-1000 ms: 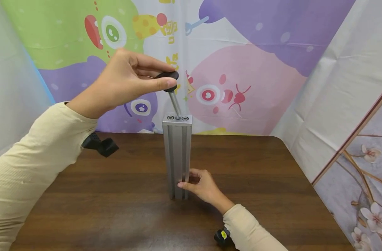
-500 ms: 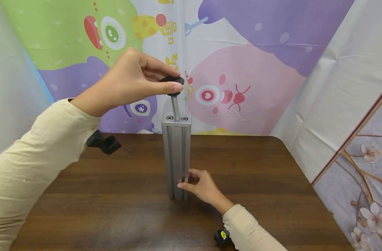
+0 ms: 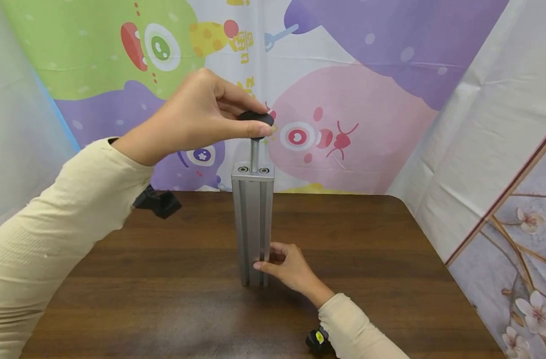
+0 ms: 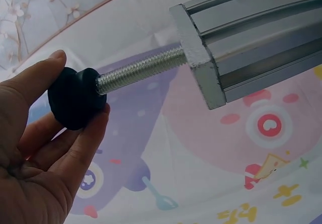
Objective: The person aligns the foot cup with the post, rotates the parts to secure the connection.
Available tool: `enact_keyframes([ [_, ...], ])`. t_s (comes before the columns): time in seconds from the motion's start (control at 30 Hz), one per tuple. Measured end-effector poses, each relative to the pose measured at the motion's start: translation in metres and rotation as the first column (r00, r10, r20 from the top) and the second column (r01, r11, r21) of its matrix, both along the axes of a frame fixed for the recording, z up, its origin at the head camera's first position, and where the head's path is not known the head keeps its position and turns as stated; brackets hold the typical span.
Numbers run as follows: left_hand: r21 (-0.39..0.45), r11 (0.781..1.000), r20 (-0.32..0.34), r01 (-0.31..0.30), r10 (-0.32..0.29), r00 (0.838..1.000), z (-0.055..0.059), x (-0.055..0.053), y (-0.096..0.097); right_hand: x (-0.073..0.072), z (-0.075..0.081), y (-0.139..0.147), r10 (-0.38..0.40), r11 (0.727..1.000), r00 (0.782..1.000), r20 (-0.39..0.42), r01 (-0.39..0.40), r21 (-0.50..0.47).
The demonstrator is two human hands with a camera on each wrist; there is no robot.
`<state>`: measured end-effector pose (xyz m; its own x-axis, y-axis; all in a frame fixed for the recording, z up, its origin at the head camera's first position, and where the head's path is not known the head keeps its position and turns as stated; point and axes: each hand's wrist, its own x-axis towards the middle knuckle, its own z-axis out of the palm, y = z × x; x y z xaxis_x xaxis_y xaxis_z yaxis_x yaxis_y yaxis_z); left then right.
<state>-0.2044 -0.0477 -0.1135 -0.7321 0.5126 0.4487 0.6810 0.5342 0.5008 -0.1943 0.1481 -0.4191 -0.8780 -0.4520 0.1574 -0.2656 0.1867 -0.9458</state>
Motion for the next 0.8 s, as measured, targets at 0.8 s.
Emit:
enact_keyframes([
  [0.8,0.138,0.971,0.169,0.193,-0.215,0.962,-0.005,-0.011,-0.014,-0.001,-0.003,0.000,0.014,1.000,0.997,-0.075,-0.015,-0.010],
])
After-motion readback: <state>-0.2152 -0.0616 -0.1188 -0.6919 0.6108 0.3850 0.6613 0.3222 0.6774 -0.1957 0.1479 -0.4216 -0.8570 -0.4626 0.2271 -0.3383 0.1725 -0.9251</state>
